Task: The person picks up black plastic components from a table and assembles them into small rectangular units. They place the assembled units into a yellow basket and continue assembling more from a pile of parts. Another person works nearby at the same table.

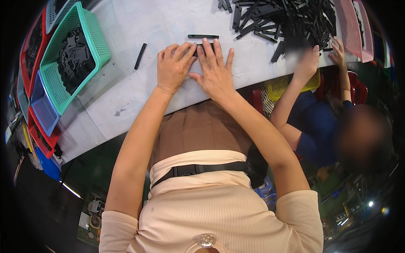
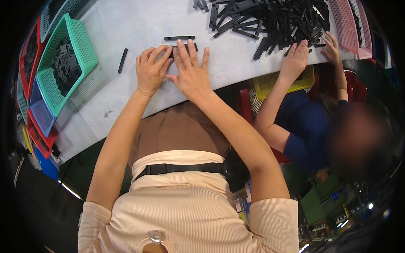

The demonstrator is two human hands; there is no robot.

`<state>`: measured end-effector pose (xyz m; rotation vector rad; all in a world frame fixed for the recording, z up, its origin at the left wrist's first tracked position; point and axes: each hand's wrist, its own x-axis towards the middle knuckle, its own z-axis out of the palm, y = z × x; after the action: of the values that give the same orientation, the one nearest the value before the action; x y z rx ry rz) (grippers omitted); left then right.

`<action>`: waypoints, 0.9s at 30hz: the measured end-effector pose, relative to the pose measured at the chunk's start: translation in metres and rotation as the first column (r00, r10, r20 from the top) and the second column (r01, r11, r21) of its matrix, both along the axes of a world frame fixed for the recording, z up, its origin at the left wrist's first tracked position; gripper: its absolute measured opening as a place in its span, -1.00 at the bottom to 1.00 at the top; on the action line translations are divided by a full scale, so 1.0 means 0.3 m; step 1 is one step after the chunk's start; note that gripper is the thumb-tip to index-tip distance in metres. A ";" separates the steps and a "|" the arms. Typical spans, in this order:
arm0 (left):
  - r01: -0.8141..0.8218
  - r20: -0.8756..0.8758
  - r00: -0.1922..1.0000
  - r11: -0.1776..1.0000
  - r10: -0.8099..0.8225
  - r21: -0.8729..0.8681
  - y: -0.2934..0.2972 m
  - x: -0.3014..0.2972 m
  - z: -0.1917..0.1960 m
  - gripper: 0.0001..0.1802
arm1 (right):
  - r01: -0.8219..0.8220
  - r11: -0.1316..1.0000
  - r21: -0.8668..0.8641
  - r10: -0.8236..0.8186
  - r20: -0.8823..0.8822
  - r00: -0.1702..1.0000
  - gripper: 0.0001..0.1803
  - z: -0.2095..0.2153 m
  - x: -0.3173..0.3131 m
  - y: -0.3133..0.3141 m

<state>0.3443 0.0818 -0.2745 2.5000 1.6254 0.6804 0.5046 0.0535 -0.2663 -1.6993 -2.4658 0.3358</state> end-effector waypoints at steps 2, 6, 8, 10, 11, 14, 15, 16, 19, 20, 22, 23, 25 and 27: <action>-0.003 0.023 1.000 1.000 0.003 0.001 0.000 -0.002 -0.004 -0.57 | 0.085 0.996 0.012 -0.085 0.069 0.994 -0.09 -0.004 0.045 -0.003; 0.000 0.038 0.999 1.000 0.001 -0.016 0.003 -0.006 0.000 -0.57 | 0.115 0.992 0.054 -0.116 0.029 0.993 -0.11 -0.009 0.074 -0.010; 0.005 0.057 0.998 1.000 -0.004 -0.024 0.010 0.001 0.001 -0.57 | 0.062 0.995 0.077 -0.060 -0.026 0.998 -0.14 -0.014 0.009 -0.014; 0.005 0.081 0.997 0.999 -0.002 -0.038 0.008 -0.005 -0.002 -0.59 | 0.052 0.997 0.057 -0.049 -0.055 0.997 -0.18 -0.013 -0.023 -0.018; 0.000 0.077 0.997 0.999 0.003 -0.046 0.008 -0.006 0.001 -0.58 | 0.072 0.996 0.058 -0.071 -0.014 0.997 -0.19 -0.007 -0.017 -0.014; -0.016 0.072 0.997 0.998 0.021 -0.066 0.005 -0.004 0.019 -0.56 | 0.143 0.987 0.071 -0.148 0.076 0.986 -0.22 0.006 0.058 0.001; -0.010 0.074 0.997 0.998 0.015 -0.064 0.009 -0.005 0.020 -0.56 | 0.152 0.985 0.081 -0.157 0.058 0.986 -0.22 0.006 0.056 -0.001; -0.005 0.076 0.997 0.998 0.009 -0.062 0.012 -0.005 0.021 -0.56 | 0.161 0.983 0.091 -0.166 0.039 0.985 -0.23 0.003 0.055 -0.005; -0.004 0.076 0.997 0.997 0.009 -0.071 0.015 -0.001 0.024 -0.57 | 0.144 0.982 0.124 -0.140 -0.038 0.989 -0.24 -0.008 0.027 -0.006; 0.010 0.078 0.997 0.996 -0.004 -0.089 0.017 -0.001 0.026 -0.55 | 0.125 0.984 0.130 -0.117 -0.066 0.991 -0.24 -0.012 0.021 -0.004; 0.033 0.078 0.997 0.990 -0.023 -0.135 0.016 -0.011 0.030 -0.51 | 0.168 0.982 0.085 -0.160 -0.095 0.983 -0.23 -0.001 0.014 0.001; 0.019 0.119 0.993 0.990 -0.002 -0.136 0.014 -0.010 0.037 -0.45 | 0.206 0.976 0.070 -0.193 -0.156 0.969 -0.21 0.002 0.024 0.004; -0.013 0.201 0.979 0.990 0.042 -0.144 0.018 -0.005 0.052 -0.33 | 0.277 0.960 0.035 -0.257 -0.274 0.927 -0.17 -0.005 0.070 0.009; 0.071 0.223 0.974 0.986 -0.037 -0.148 0.041 -0.018 0.061 -0.22 | 0.223 0.974 0.044 -0.190 -0.379 0.906 -0.11 0.006 0.101 0.015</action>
<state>0.3390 0.0942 -0.2563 2.2611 1.4672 0.7620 0.5351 0.0581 -0.2647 -1.6618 -1.9823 0.4701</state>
